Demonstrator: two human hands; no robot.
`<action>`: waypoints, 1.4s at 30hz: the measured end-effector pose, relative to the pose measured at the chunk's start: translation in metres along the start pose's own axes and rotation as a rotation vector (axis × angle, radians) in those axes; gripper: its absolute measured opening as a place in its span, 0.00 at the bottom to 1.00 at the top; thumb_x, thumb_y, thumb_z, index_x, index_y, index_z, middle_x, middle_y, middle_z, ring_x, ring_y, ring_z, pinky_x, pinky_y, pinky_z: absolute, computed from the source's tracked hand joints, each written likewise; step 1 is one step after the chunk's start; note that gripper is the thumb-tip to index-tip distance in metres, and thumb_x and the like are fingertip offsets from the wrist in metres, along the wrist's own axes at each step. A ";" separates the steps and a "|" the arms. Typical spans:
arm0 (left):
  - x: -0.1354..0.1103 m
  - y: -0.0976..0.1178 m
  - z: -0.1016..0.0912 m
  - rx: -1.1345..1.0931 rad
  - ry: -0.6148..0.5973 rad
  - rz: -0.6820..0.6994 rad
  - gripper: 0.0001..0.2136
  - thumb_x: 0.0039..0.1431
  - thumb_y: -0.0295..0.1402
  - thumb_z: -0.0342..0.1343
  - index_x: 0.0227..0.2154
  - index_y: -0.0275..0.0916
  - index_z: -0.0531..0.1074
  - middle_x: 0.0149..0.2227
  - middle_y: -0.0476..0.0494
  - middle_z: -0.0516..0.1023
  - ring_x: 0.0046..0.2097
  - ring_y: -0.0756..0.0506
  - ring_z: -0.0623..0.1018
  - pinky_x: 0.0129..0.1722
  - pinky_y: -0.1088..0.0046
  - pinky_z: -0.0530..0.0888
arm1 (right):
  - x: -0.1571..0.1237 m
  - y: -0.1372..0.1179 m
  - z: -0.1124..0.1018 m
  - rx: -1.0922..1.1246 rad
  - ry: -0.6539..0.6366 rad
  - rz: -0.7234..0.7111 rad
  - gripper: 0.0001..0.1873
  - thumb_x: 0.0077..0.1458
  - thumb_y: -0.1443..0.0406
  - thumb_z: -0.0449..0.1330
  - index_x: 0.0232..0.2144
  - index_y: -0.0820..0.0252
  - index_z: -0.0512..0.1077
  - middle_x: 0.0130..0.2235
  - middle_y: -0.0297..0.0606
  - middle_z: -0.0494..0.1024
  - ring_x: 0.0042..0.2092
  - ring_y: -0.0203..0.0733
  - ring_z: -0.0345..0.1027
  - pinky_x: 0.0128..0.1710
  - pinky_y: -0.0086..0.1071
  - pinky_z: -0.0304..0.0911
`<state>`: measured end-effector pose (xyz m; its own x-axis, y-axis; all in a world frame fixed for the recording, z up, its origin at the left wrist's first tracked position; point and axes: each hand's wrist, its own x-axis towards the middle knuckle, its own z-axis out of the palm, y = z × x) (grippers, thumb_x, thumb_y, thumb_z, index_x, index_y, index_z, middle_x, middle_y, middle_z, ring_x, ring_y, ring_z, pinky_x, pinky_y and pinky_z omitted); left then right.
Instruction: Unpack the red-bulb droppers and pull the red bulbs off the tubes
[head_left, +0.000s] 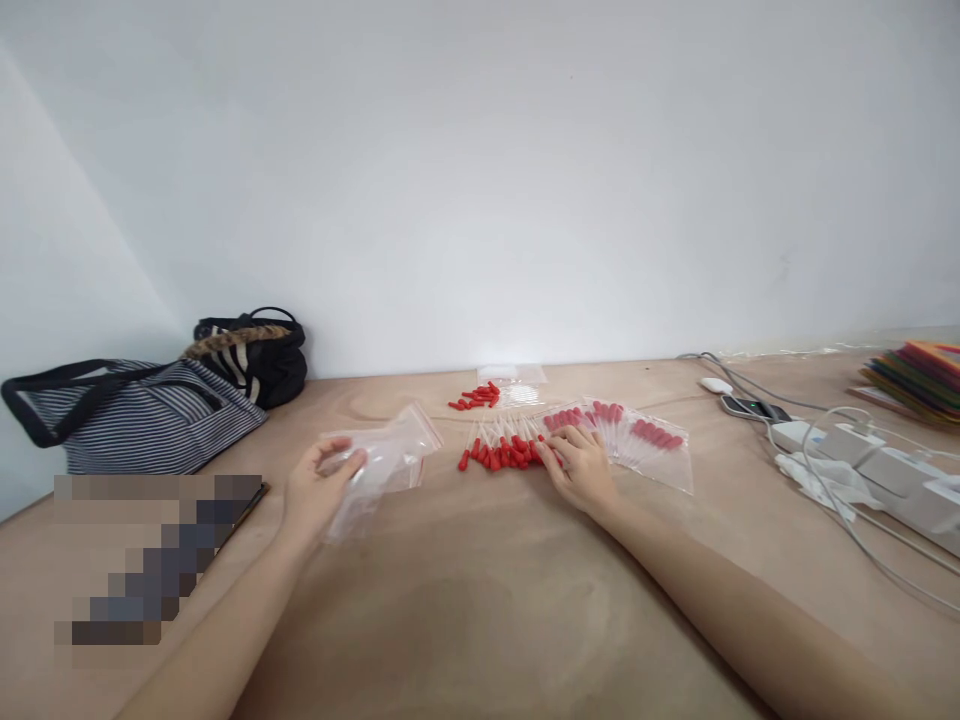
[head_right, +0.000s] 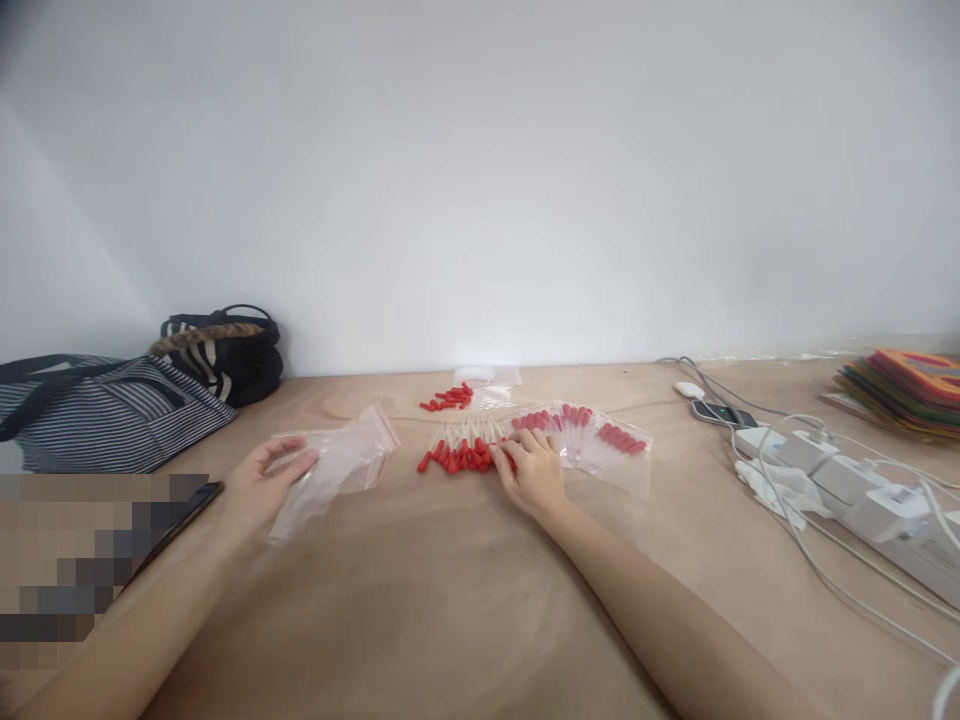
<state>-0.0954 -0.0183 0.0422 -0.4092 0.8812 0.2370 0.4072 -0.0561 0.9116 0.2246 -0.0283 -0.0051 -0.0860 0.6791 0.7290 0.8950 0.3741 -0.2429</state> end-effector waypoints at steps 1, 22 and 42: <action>0.006 -0.004 -0.004 0.072 0.047 -0.007 0.16 0.42 0.38 0.57 0.36 0.38 0.67 0.27 0.49 0.72 0.29 0.48 0.74 0.28 0.75 0.70 | -0.004 0.002 -0.004 -0.003 0.006 -0.004 0.17 0.57 0.59 0.48 0.26 0.58 0.73 0.31 0.37 0.73 0.35 0.38 0.61 0.37 0.33 0.48; -0.045 0.004 0.120 0.434 -0.517 0.707 0.22 0.50 0.39 0.55 0.48 0.38 0.63 0.50 0.36 0.63 0.53 0.39 0.64 0.52 0.59 0.63 | -0.009 -0.021 0.019 -0.056 -0.021 -0.053 0.07 0.52 0.64 0.56 0.31 0.54 0.74 0.28 0.34 0.75 0.34 0.38 0.61 0.34 0.34 0.42; -0.038 -0.005 0.120 0.382 -0.382 0.735 0.11 0.51 0.30 0.56 0.39 0.39 0.70 0.38 0.43 0.73 0.40 0.44 0.73 0.40 0.66 0.71 | 0.001 -0.029 0.026 -0.076 -0.053 0.051 0.16 0.52 0.56 0.54 0.41 0.54 0.70 0.44 0.39 0.72 0.44 0.44 0.59 0.43 0.39 0.43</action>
<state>0.0163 0.0054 -0.0117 0.3308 0.7845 0.5246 0.7288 -0.5655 0.3861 0.1871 -0.0221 -0.0135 -0.0602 0.7294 0.6815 0.9294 0.2901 -0.2283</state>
